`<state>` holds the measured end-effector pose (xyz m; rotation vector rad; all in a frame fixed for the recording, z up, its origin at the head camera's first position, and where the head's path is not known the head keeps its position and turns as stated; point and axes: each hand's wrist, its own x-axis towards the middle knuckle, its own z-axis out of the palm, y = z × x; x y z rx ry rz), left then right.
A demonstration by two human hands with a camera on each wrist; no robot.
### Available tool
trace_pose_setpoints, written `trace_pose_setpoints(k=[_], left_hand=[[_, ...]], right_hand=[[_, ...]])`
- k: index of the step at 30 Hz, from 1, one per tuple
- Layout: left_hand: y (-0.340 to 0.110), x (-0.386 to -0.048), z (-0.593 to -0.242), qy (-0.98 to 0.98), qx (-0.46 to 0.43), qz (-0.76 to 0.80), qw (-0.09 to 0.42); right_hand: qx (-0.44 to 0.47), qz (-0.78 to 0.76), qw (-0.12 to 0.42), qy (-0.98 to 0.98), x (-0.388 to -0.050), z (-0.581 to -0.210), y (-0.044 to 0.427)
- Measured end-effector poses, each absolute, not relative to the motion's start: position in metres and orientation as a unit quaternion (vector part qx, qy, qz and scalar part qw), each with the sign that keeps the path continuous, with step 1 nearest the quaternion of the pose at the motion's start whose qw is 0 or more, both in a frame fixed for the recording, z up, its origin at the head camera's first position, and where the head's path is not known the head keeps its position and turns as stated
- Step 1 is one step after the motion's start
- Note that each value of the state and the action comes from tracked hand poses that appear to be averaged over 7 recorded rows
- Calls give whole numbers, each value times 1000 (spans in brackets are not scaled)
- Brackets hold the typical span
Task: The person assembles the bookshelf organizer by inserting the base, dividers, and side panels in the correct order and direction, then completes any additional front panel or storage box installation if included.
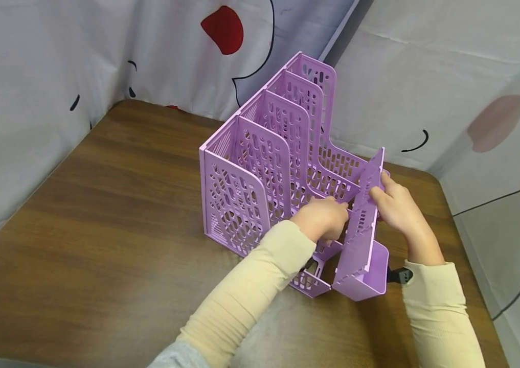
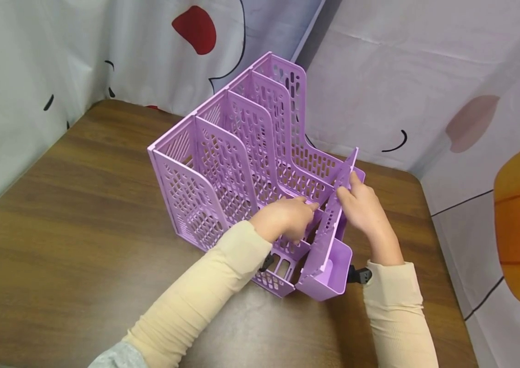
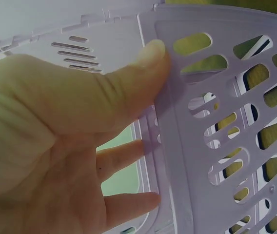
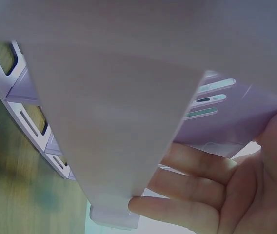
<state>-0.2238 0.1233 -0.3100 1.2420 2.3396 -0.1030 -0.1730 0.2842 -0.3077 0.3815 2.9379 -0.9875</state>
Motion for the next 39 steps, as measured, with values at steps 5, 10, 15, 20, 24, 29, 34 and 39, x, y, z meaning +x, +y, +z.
trace_pose_setpoints(k=[5, 10, 15, 20, 24, 29, 34, 39], left_hand=[[125, -224, -310, 856, 457, -45, 237], [126, -225, -312, 860, 447, -44, 242], [127, -232, -315, 860, 434, -25, 266], [122, -244, -320, 848, 445, 35, 285], [121, -250, -322, 841, 458, 64, 282], [126, -251, -321, 837, 463, 59, 285], [127, -249, -321, 838, 459, 58, 289], [127, -248, -320, 841, 456, 58, 287]], right_hand=[[121, -309, 12, 943, -172, -307, 285], [125, -300, 21, 945, -172, -306, 285], [125, -307, 23, 943, -177, -308, 284], [110, -291, 14, 950, -181, -311, 281], [109, -287, 4, 952, -182, -312, 283], [113, -303, -1, 946, -182, -310, 287], [114, -296, 1, 948, -182, -311, 287], [111, -289, -11, 951, -182, -312, 285]])
